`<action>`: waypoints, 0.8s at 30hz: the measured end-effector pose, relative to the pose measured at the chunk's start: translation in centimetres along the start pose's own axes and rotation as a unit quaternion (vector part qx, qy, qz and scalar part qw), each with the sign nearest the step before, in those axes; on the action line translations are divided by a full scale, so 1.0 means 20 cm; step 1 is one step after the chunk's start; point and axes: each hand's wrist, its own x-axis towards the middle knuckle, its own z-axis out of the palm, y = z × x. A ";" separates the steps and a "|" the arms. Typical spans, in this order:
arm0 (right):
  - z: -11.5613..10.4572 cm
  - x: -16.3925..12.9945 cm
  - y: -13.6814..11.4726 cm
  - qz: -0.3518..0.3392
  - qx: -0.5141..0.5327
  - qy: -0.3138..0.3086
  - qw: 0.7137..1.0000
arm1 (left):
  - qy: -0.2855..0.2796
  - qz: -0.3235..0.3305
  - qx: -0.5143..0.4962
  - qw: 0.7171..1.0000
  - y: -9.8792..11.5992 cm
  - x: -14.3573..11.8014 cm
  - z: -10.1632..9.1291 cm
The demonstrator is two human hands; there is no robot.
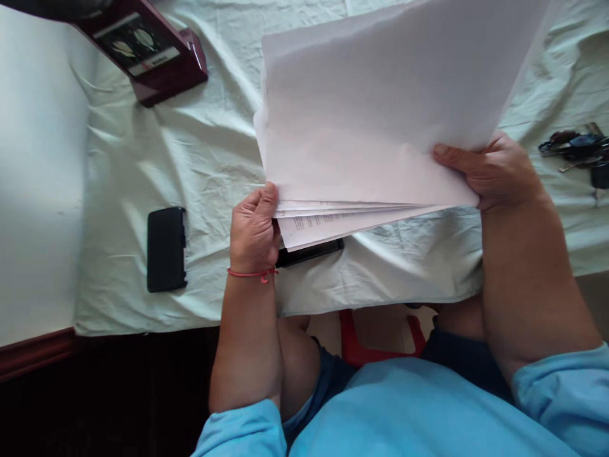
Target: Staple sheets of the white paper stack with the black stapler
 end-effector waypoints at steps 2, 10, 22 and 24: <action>0.01 -0.01 0.00 -0.042 -0.007 0.003 0.999 | 0.002 0.014 0.013 1.000 0.00 0.00 -0.01; 0.00 0.02 0.07 -0.159 0.006 -0.009 0.987 | 0.023 0.131 0.017 0.991 -0.01 0.06 -0.05; -0.06 0.14 0.23 -0.265 -0.021 -0.020 0.964 | 0.013 0.269 -0.039 0.962 -0.05 0.14 -0.04; -0.07 0.14 0.21 -0.256 -0.052 -0.027 0.965 | 0.009 0.275 -0.056 0.960 -0.05 0.15 -0.07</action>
